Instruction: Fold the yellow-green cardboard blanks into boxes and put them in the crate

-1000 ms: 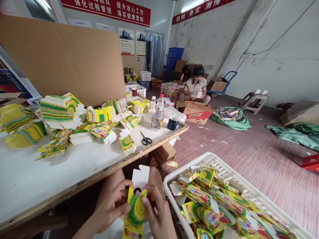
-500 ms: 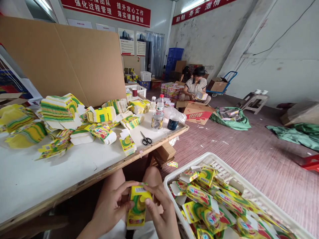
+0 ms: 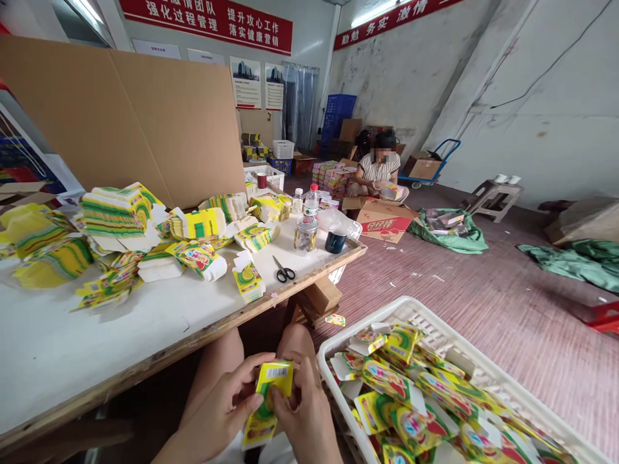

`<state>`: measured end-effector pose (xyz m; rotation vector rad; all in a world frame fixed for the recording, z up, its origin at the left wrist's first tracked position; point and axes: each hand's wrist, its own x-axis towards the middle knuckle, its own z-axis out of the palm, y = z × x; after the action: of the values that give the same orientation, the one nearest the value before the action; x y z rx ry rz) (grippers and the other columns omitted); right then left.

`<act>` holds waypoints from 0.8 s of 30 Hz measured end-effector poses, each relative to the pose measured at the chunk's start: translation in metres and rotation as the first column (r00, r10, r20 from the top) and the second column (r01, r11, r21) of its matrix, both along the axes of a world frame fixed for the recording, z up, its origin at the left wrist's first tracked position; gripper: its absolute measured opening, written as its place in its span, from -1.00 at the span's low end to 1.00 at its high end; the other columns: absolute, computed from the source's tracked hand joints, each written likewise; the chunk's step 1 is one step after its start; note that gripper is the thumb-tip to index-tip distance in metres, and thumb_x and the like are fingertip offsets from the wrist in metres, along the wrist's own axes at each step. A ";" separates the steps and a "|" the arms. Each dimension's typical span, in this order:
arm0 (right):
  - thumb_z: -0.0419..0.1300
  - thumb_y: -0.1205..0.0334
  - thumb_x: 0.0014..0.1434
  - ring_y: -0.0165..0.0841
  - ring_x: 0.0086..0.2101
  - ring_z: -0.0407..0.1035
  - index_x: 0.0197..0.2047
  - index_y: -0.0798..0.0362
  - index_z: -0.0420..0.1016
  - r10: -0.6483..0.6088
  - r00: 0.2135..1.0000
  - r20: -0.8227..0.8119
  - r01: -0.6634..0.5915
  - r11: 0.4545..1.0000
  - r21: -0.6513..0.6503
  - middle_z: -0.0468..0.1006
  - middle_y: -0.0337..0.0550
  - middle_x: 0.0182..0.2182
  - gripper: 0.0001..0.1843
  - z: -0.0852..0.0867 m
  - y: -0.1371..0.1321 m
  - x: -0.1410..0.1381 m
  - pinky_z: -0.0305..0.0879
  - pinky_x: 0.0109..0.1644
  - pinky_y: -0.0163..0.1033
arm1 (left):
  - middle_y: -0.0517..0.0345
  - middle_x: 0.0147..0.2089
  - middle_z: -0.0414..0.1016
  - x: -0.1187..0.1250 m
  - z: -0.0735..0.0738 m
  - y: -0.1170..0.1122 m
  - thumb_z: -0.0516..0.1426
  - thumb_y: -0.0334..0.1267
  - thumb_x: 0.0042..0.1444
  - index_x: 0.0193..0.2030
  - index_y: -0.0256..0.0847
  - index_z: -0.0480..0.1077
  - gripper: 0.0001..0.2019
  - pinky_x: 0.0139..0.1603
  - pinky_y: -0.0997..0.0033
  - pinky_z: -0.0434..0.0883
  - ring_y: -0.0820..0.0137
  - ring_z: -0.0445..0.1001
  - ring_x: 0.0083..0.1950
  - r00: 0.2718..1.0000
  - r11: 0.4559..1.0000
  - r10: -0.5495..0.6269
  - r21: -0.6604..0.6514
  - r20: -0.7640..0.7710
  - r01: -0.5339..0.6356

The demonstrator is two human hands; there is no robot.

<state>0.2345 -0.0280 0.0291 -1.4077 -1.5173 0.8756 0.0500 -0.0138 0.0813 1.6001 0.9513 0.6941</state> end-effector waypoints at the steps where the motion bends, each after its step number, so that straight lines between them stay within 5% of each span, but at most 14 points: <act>1: 0.22 0.17 0.16 -0.39 -0.64 0.26 0.06 0.02 0.29 0.001 1.000 -0.001 -0.001 1.000 -0.014 0.52 -0.33 -0.53 -0.60 0.000 0.000 0.000 0.18 -0.56 -0.34 | -0.04 0.24 0.53 0.000 0.000 0.000 0.08 -0.37 0.27 0.34 -0.13 0.24 -0.50 0.05 0.38 0.52 0.20 0.56 0.17 1.000 1.000 0.000 0.011 -0.004 0.000; 13: 0.14 0.07 0.31 -0.33 -0.51 0.40 0.05 0.03 0.54 0.021 0.997 0.077 -0.027 0.996 0.087 0.52 -0.23 -0.48 -0.66 0.020 0.001 0.010 0.32 -0.45 -0.32 | -0.05 0.18 0.57 0.000 -0.006 0.005 0.14 -0.42 0.19 0.27 -0.17 0.31 -0.52 0.00 0.36 0.54 0.23 0.61 0.06 0.989 0.994 0.060 -0.103 0.138 -0.046; 20: 0.17 0.09 0.33 -0.32 -0.43 0.40 0.00 0.00 0.55 -0.056 0.998 0.003 0.054 0.977 0.205 0.55 -0.12 -0.31 -0.73 0.008 -0.002 0.012 0.36 -0.39 -0.30 | -0.03 0.21 0.55 0.016 -0.014 0.000 0.12 -0.38 0.22 0.29 -0.11 0.30 -0.52 0.08 0.29 0.55 0.20 0.59 0.14 0.977 0.998 0.020 -0.057 0.213 -0.008; 22: 0.17 0.10 0.32 -0.29 -0.38 0.40 -0.06 -0.01 0.56 -0.177 0.981 0.078 0.143 0.935 0.325 0.52 -0.10 -0.28 -0.77 0.014 -0.003 0.023 0.36 -0.35 -0.26 | -0.06 0.31 0.46 0.016 -0.021 0.008 0.08 -0.36 0.27 0.36 -0.08 0.24 -0.49 0.21 0.19 0.49 0.17 0.48 0.27 0.990 0.996 0.051 0.064 0.134 -0.060; 24: 0.17 0.04 0.31 -0.19 -0.29 0.40 -0.14 0.01 0.58 -0.447 0.875 0.188 0.307 0.811 0.498 0.49 -0.04 -0.26 -0.74 0.025 -0.002 0.041 0.36 -0.21 -0.13 | -0.08 0.38 0.36 0.010 -0.031 0.026 0.08 -0.34 0.28 0.40 -0.06 0.17 -0.45 0.34 0.07 0.38 0.14 0.36 0.37 0.987 0.940 0.162 0.303 0.000 -0.155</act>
<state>0.2750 -0.0302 0.0539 -1.4512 -1.4531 0.0409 0.0602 0.0125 0.0498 1.8151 1.0378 0.9720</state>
